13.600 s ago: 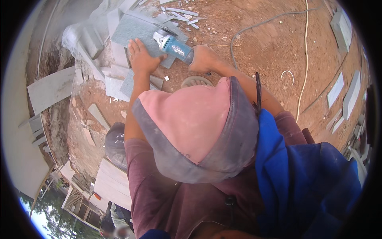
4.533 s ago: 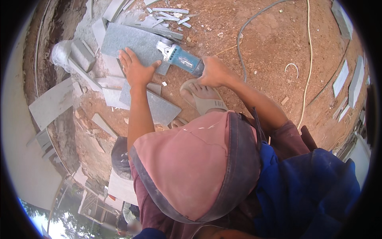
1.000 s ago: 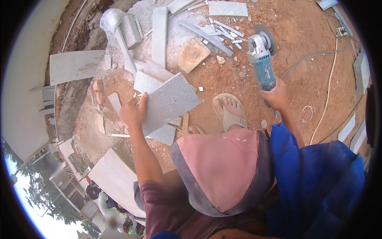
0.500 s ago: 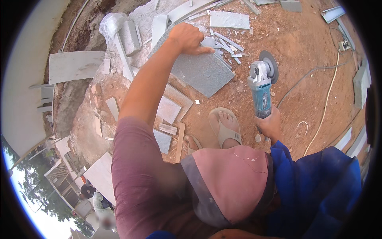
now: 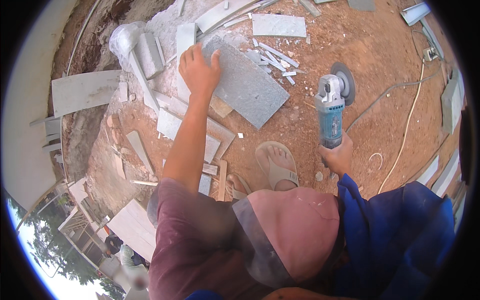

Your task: The person uses an angle grinder to cut a rectangular stone tile on the ground. They hold the tile with one hand and operate the grinder with the other, making a straight cut. After cutting, the person picks up the tile and walks across the construction site to hand it to another worker.

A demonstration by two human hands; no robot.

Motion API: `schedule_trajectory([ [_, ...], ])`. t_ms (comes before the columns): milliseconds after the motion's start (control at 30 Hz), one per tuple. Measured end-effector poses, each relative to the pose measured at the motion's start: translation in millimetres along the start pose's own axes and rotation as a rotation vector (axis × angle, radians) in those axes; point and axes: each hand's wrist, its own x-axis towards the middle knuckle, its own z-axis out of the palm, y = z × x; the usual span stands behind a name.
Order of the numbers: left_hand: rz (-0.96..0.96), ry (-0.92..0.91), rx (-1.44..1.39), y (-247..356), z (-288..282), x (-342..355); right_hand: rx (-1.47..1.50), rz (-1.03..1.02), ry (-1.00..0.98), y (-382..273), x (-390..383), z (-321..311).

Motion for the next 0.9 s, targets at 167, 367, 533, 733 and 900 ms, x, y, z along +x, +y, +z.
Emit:
schedule_trajectory([
  [167,-0.979,-0.446,-0.161,-45,-1,-80,-0.039,-0.007,-0.001,3,13,7],
  [367,-0.966,-0.280,-0.755,-33,13,-75,-0.132,-0.092,-0.010,-14,18,20],
  [533,-0.926,-0.186,-0.714,-26,22,-52,-0.137,-0.151,-0.090,-44,28,43],
  [733,-0.934,-0.103,-0.703,-27,35,-52,-0.150,-0.270,-0.116,-72,50,83],
  [900,-0.966,-0.079,-0.696,-30,44,-57,-0.242,-0.295,-0.168,-86,66,103],
])
